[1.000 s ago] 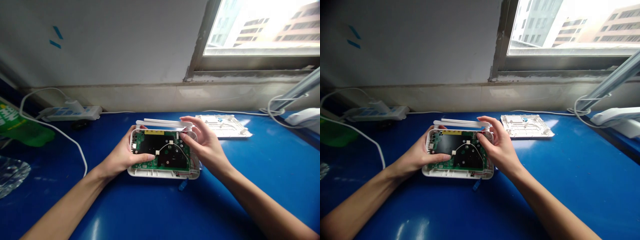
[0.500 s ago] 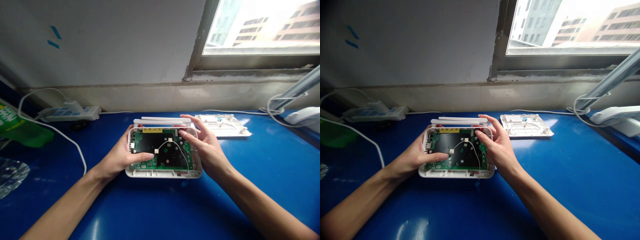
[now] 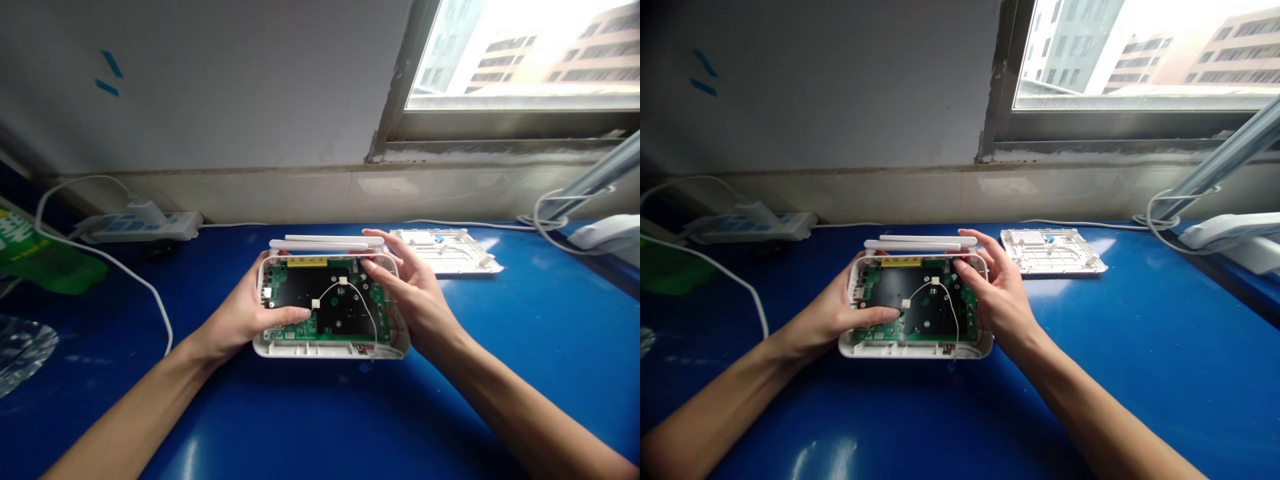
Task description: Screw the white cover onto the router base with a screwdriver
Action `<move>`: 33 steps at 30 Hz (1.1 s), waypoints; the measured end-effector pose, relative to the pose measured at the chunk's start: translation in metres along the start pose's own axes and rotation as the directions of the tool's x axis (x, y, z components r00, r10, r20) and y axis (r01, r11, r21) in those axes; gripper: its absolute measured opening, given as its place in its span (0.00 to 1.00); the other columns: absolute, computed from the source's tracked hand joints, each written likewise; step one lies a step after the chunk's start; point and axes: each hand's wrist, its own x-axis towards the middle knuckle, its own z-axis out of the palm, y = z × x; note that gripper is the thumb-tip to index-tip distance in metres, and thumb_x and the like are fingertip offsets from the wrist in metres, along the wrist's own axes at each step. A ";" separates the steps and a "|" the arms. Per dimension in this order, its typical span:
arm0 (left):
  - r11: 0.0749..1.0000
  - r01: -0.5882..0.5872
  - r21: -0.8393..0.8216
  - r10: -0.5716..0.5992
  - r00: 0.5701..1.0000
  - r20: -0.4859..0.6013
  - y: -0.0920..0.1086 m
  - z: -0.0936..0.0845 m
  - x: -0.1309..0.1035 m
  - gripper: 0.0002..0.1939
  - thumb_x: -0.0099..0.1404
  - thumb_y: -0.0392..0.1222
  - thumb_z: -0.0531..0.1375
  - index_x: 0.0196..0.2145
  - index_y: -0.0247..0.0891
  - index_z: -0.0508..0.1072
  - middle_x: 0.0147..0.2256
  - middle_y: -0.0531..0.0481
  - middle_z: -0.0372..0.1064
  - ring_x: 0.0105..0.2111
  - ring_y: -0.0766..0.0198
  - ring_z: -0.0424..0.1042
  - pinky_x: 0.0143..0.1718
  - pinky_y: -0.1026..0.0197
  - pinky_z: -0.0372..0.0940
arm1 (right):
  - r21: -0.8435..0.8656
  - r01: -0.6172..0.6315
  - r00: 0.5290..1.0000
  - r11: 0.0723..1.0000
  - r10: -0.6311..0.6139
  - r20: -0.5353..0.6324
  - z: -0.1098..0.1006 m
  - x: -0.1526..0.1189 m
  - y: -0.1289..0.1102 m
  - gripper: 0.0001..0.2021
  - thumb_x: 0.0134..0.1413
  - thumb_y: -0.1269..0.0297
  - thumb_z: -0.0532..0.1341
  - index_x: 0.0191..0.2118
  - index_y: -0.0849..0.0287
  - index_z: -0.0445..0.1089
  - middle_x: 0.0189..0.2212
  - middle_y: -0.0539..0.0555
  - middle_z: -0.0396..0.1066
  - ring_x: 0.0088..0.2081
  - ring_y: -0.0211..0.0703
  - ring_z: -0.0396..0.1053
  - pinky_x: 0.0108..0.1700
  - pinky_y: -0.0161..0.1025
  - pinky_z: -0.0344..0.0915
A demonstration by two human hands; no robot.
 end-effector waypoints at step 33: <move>0.994 -0.067 0.082 0.072 0.995 -0.063 0.004 -0.001 0.000 0.42 0.58 0.40 0.78 0.63 0.43 0.63 0.61 0.44 0.73 0.61 0.48 0.74 0.60 0.53 0.72 | -0.091 -0.012 0.995 0.996 0.021 0.101 -0.008 0.003 -0.003 0.36 0.54 0.52 0.76 0.65 0.44 0.62 0.42 0.52 0.82 0.41 0.55 0.83 0.41 0.49 0.83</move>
